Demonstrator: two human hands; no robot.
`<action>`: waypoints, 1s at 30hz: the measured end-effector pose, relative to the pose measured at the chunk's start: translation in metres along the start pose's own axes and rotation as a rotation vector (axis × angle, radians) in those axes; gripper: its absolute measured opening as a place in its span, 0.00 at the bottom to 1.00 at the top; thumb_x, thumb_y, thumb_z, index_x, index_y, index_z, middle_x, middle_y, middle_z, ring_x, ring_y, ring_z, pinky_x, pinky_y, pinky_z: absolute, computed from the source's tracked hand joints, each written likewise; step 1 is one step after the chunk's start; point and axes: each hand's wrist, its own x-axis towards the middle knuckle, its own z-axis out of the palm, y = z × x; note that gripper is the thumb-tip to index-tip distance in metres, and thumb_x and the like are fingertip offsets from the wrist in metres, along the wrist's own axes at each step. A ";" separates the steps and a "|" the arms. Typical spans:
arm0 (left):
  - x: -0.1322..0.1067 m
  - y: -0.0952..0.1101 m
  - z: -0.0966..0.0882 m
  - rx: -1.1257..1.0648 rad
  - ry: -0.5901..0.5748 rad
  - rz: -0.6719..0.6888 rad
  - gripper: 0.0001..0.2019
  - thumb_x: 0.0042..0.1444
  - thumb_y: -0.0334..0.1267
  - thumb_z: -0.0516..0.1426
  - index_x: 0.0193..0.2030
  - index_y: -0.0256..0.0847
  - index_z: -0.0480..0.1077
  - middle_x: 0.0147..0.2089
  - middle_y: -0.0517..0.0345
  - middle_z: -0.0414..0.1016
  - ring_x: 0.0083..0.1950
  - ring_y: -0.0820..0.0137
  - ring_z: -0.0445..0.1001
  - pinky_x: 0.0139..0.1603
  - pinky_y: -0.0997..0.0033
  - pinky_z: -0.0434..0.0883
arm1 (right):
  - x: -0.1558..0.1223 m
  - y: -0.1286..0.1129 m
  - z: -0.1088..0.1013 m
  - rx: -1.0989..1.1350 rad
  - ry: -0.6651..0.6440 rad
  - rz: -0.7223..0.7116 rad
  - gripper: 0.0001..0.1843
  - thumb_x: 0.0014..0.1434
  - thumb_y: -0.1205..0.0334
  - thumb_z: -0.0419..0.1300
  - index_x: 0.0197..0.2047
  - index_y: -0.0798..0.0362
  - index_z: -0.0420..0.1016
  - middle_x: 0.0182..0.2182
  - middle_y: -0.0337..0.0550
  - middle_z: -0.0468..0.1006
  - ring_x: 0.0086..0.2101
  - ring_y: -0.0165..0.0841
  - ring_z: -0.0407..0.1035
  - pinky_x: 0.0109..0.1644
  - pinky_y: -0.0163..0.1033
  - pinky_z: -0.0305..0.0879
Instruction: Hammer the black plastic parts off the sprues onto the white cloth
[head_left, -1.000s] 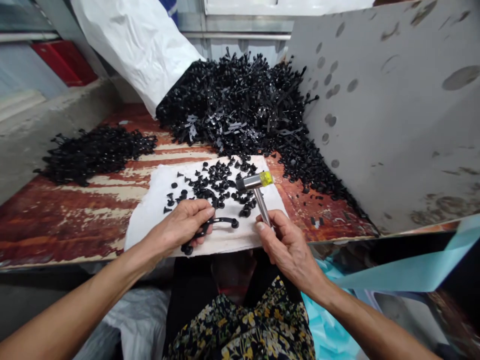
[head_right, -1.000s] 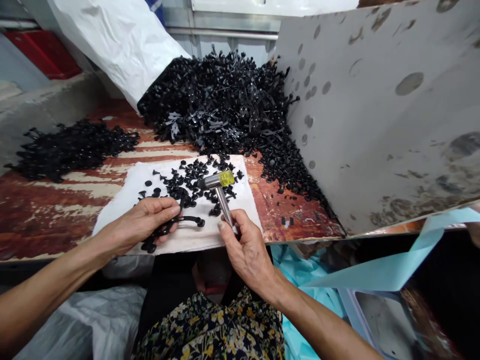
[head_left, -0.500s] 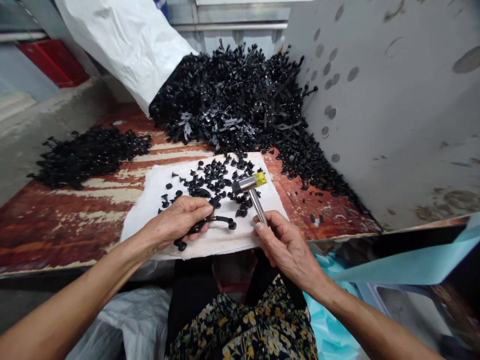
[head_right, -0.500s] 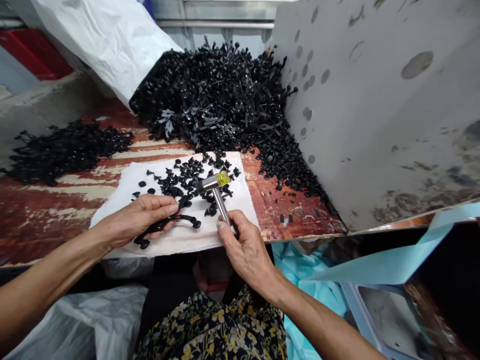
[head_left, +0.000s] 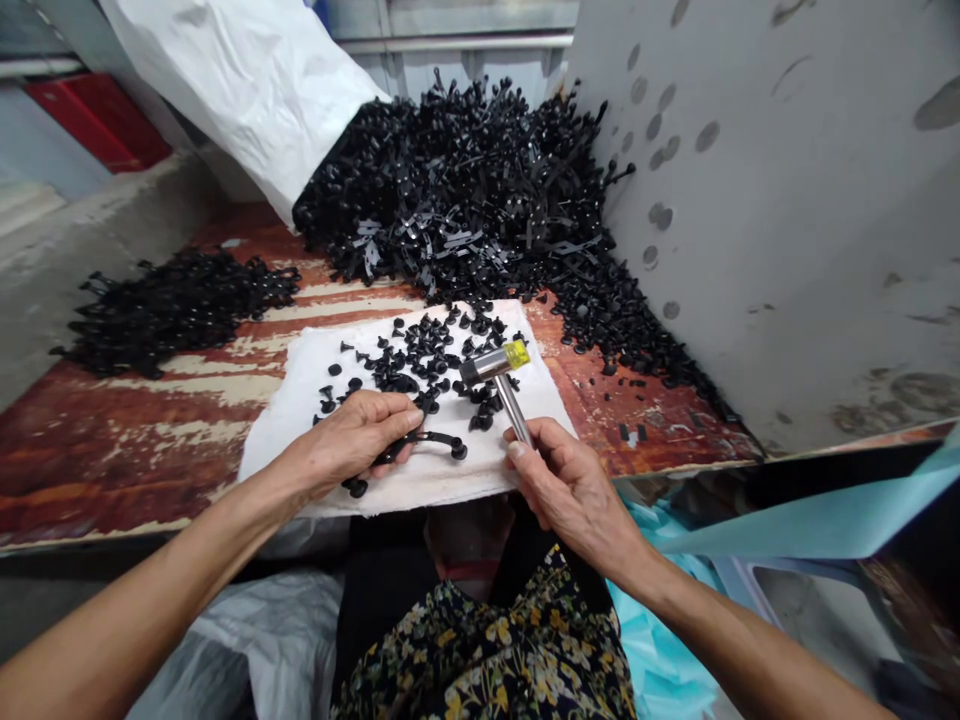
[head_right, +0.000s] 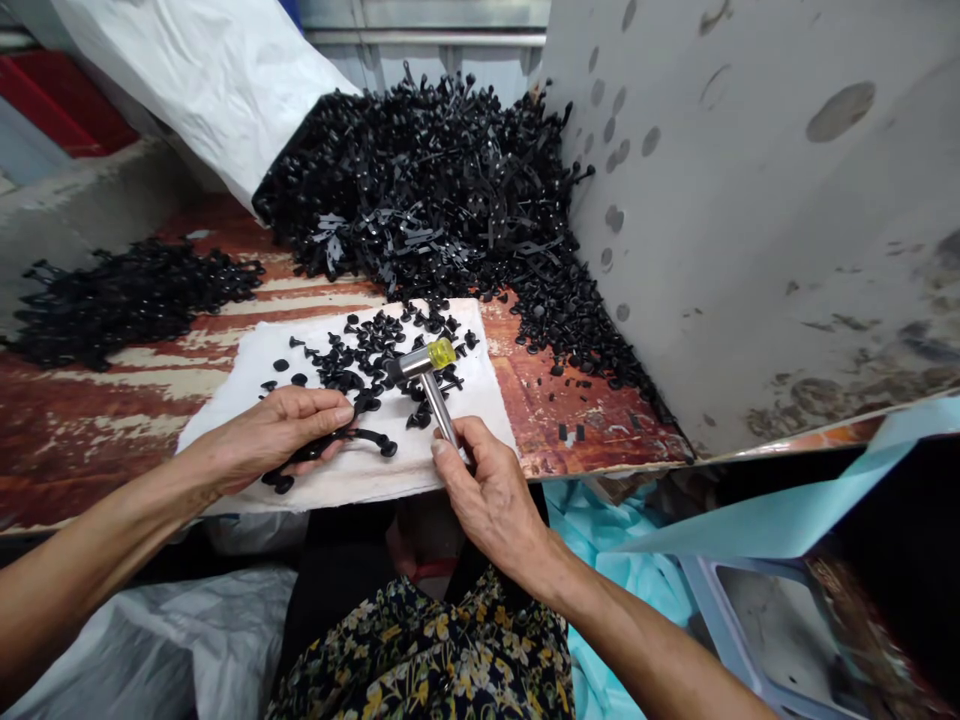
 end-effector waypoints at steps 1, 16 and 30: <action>0.000 0.000 0.000 0.006 0.000 0.006 0.18 0.48 0.52 0.58 0.22 0.38 0.63 0.17 0.65 0.63 0.15 0.82 0.54 0.14 0.82 0.52 | 0.000 0.000 0.000 0.000 0.000 -0.002 0.09 0.66 0.54 0.53 0.39 0.50 0.67 0.16 0.27 0.57 0.16 0.26 0.53 0.21 0.34 0.48; 0.002 -0.001 -0.003 0.165 0.006 0.049 0.16 0.51 0.50 0.53 0.21 0.39 0.62 0.16 0.65 0.61 0.15 0.81 0.54 0.15 0.81 0.52 | 0.001 0.000 0.000 -0.010 -0.007 0.000 0.08 0.66 0.56 0.51 0.39 0.50 0.66 0.15 0.26 0.57 0.15 0.26 0.52 0.20 0.34 0.47; -0.002 0.022 -0.003 0.206 0.006 -0.091 0.18 0.55 0.42 0.53 0.16 0.39 0.61 0.12 0.67 0.54 0.13 0.81 0.49 0.15 0.80 0.47 | 0.000 -0.001 0.000 0.007 -0.022 0.008 0.09 0.66 0.54 0.53 0.39 0.50 0.68 0.15 0.26 0.57 0.16 0.26 0.52 0.20 0.33 0.49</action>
